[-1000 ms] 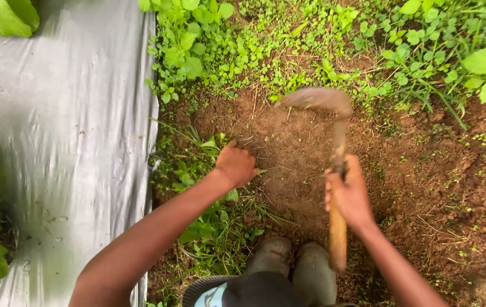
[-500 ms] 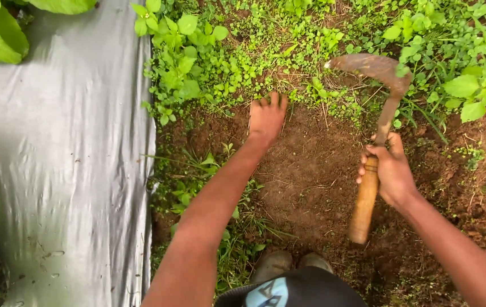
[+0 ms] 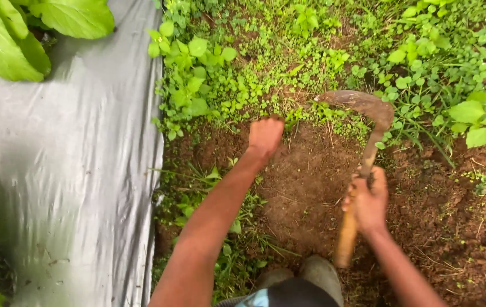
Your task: The person uses a hoe to loosen the soil and remove weeds from a garden bed. They repeatedly strike the ground near the edge of a plastic sheet and pull out the uprooted weeds by hand, clearing the area around the plants.
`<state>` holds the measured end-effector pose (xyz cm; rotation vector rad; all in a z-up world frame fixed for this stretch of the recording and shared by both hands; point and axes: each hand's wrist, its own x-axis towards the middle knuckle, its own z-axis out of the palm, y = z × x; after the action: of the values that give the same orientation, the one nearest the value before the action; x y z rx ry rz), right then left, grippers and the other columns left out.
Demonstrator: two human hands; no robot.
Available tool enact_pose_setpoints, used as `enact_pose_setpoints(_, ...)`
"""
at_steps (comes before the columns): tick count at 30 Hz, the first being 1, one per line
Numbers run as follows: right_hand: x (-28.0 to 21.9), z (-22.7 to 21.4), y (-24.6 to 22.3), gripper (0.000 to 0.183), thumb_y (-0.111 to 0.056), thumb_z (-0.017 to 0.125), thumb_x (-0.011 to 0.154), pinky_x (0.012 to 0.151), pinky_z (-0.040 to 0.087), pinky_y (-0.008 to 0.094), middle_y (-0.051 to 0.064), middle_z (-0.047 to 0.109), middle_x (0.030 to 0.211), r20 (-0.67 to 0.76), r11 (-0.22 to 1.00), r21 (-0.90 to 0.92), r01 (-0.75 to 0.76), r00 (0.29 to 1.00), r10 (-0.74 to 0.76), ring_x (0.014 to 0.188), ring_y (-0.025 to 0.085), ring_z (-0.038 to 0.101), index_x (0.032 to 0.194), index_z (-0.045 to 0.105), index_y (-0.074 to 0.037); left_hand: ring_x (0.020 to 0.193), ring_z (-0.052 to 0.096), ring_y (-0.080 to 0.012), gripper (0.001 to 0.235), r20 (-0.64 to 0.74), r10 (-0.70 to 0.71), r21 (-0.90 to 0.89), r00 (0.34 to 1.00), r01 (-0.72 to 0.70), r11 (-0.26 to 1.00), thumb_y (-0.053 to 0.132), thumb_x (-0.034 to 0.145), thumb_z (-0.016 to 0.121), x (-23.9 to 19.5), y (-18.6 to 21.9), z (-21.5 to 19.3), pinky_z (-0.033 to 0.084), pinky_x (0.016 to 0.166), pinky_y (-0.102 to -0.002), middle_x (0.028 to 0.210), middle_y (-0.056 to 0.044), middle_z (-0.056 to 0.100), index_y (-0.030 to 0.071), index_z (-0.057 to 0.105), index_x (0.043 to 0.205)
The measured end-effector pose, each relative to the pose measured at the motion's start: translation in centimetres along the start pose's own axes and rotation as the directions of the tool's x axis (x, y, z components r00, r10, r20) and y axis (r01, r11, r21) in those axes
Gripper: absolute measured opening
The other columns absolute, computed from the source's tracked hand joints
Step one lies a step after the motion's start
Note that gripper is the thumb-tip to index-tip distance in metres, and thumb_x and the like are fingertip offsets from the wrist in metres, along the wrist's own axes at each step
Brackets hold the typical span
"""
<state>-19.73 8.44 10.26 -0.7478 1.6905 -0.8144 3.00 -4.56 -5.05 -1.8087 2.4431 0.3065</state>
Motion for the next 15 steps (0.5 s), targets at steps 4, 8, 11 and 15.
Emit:
enact_pose_setpoints(4, -0.4, 2.6, 2.9, 0.019, -0.004, 0.039, 0.103, 0.038, 0.048, 0.027, 0.001, 0.046, 0.074, 0.041, 0.998, 0.052, -0.028, 0.999, 0.026, 0.051, 0.013, 0.045, 0.122, 0.04, -0.006, 0.087, 0.076, -0.0284, 0.022, -0.054, -0.035, -0.04, 0.998, 0.033, 0.999, -0.001, 0.091, 0.062, -0.1, 0.3, -0.7, 0.062, 0.072, -0.046, 0.106, -0.01, 0.071, 0.006, 0.075, 0.107)
enact_pose_setpoints(8, -0.9, 2.4, 4.8, 0.02, -0.004, 0.041, 0.103, 0.036, 0.05, 0.032, 0.004, 0.045, 0.07, -0.007, 0.994, 0.106, -0.016, 1.0, 0.017, 0.049, 0.015, 0.05, 0.122, 0.039, 0.0, 0.081, 0.076, -0.0283, 0.022, -0.005, -0.05, 0.012, 0.999, 0.05, 0.999, -0.002, 0.088, 0.063, 0.1, 0.5, -0.1, 0.062, 0.068, -0.048, 0.098, -0.01, 0.073, 0.007, 0.077, 0.103)
enact_pose_setpoints(11, -0.7, 2.8, 4.3, 0.019, -0.006, 0.04, 0.105, 0.036, 0.051, 0.032, 0.005, 0.045, 0.071, -0.088, 0.985, 0.17, 0.033, 0.996, -0.019, 0.049, 0.015, 0.051, 0.124, 0.037, -0.003, 0.077, 0.076, -0.0292, 0.019, 0.031, -0.078, 0.038, 0.996, 0.077, 0.996, -0.002, 0.086, 0.065, 1.4, 0.4, 0.0, 0.061, 0.065, -0.048, 0.089, -0.01, 0.074, 0.007, 0.078, 0.096)
enact_pose_setpoints(15, -0.5, 3.0, 5.6, 0.019, -0.004, 0.04, 0.103, 0.034, 0.052, 0.033, 0.005, 0.049, 0.072, 0.07, 0.988, 0.141, -0.067, 0.996, 0.058, 0.048, 0.015, 0.051, 0.122, 0.038, -0.004, 0.075, 0.076, -0.0328, 0.01, 0.159, -0.142, -0.024, 0.977, 0.148, 0.989, -0.001, 0.084, 0.069, 3.5, 0.2, -0.2, 0.063, 0.064, -0.05, 0.082, -0.016, 0.075, 0.004, 0.077, 0.09)
